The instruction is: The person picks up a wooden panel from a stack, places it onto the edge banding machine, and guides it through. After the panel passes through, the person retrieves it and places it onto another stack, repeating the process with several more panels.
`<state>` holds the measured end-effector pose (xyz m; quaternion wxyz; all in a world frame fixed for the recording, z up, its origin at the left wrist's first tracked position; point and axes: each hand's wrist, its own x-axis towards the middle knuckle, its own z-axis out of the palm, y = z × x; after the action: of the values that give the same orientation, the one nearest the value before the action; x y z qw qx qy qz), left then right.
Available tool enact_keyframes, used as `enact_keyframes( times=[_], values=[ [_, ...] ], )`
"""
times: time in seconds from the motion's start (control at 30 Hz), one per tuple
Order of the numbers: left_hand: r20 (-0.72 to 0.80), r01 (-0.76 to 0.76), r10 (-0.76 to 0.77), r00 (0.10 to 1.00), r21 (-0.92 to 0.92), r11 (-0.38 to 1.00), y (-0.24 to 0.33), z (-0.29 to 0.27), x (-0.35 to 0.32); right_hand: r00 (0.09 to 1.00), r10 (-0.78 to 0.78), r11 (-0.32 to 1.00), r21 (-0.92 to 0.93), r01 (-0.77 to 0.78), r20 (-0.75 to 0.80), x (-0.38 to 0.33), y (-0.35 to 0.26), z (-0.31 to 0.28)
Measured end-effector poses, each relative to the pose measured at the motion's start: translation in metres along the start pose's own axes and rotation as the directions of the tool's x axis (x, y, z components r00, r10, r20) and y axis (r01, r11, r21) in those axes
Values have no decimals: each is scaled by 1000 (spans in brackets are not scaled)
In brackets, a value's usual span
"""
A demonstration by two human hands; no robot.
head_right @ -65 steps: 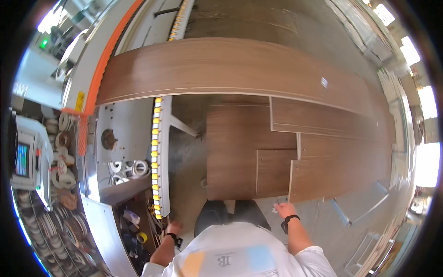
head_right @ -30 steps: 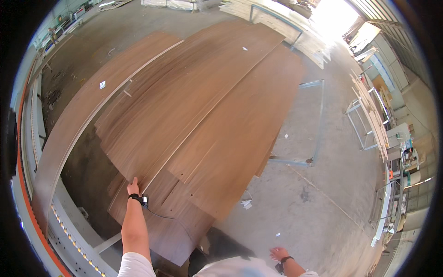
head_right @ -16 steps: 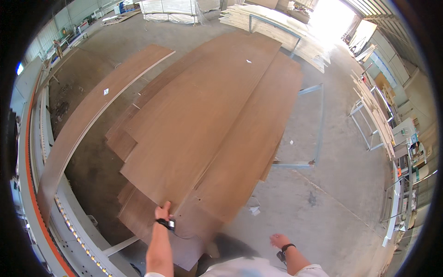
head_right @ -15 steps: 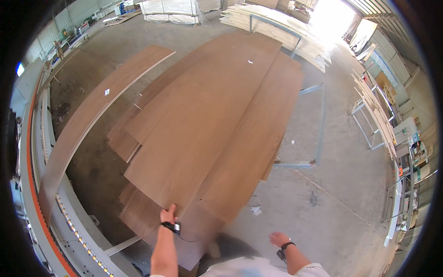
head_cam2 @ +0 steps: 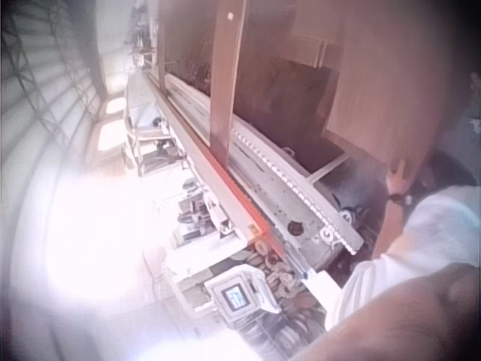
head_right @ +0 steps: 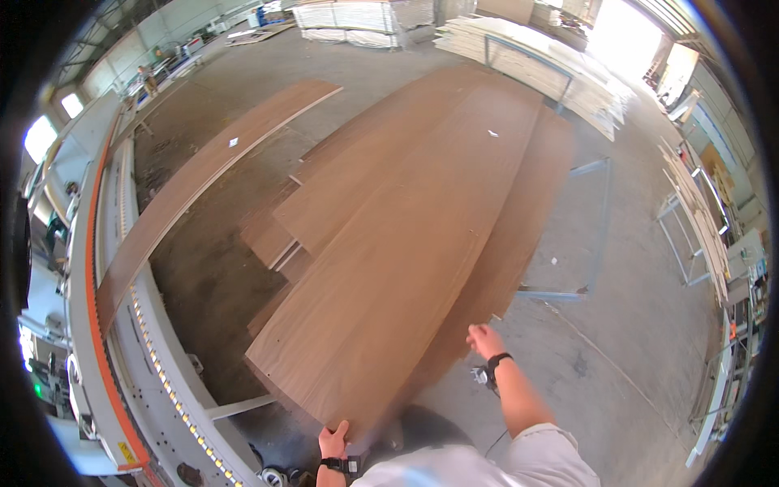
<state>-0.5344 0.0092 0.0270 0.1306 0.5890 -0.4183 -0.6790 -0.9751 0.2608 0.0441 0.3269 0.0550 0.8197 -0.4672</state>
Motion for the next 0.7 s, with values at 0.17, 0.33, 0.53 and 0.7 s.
enact_keyframes(
  times=[0.17, 0.33, 0.53, 0.7],
  values=[
    [-104, 10, -3, 995, 70, 997, 35, -59, -84, 989, 62, 981, 191, -35, -135, 34, -25, 5],
    [-223, -124, 142, 964, 96, 988, 9, -148, -145, 995, 96, 949, 305, -82, -32, 7, -34, 38],
    [-404, -75, 89, 910, 51, 996, -31, -243, -211, 1000, -7, 966, 259, 1, 24, -78, 24, 87],
    [-534, -74, 90, 841, 51, 996, -88, -340, -237, 986, 83, 967, 229, -114, 142, -158, 75, 124]
  ],
)
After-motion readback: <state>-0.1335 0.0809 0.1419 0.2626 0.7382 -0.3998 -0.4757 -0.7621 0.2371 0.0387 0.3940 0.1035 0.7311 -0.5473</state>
